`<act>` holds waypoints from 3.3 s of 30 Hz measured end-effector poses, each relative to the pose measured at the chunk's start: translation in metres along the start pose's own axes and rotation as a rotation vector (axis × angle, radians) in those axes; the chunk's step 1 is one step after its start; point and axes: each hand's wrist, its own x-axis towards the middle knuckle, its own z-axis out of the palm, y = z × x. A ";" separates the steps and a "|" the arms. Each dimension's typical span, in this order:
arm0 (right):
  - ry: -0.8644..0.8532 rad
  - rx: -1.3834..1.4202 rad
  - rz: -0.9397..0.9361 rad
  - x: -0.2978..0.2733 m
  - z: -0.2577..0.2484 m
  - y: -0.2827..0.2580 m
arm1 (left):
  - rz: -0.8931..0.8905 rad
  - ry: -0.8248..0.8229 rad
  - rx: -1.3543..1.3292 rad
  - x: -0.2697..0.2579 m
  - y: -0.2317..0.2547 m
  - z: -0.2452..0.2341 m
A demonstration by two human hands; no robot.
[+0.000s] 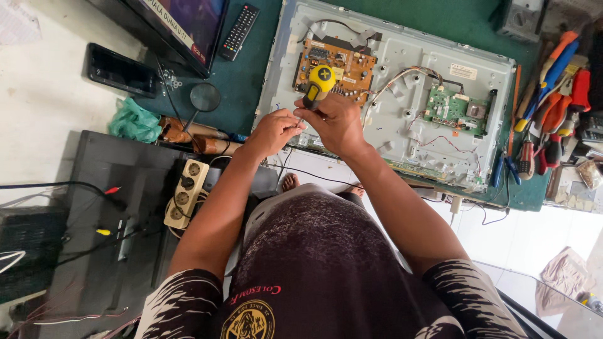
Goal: The person uses a screwdriver to remove screws from the back panel of a television. They then remove the screws from a circuit board and place them on the table. Finally, they use their hands to connect wires to the circuit board.
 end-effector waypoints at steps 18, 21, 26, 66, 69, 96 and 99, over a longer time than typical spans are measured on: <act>0.029 -0.044 0.059 -0.006 -0.002 0.015 | 0.024 -0.013 -0.001 0.004 -0.011 0.010; 0.031 -0.057 0.069 -0.008 -0.002 0.010 | 0.024 -0.015 0.014 0.002 -0.013 0.011; 0.050 -0.037 0.016 -0.006 0.000 0.008 | 0.044 -0.002 0.052 0.002 -0.004 0.005; -0.192 0.543 0.173 0.022 0.005 -0.047 | -0.025 0.413 0.093 0.000 0.096 -0.014; -0.331 0.205 0.322 0.003 0.003 -0.042 | -0.153 0.453 0.185 0.002 0.090 -0.005; -0.049 0.068 0.198 0.010 -0.008 -0.007 | -0.149 -0.086 0.720 0.019 -0.021 0.041; -0.196 -0.016 0.299 0.011 -0.016 -0.017 | -0.119 -0.067 0.736 0.020 -0.020 0.041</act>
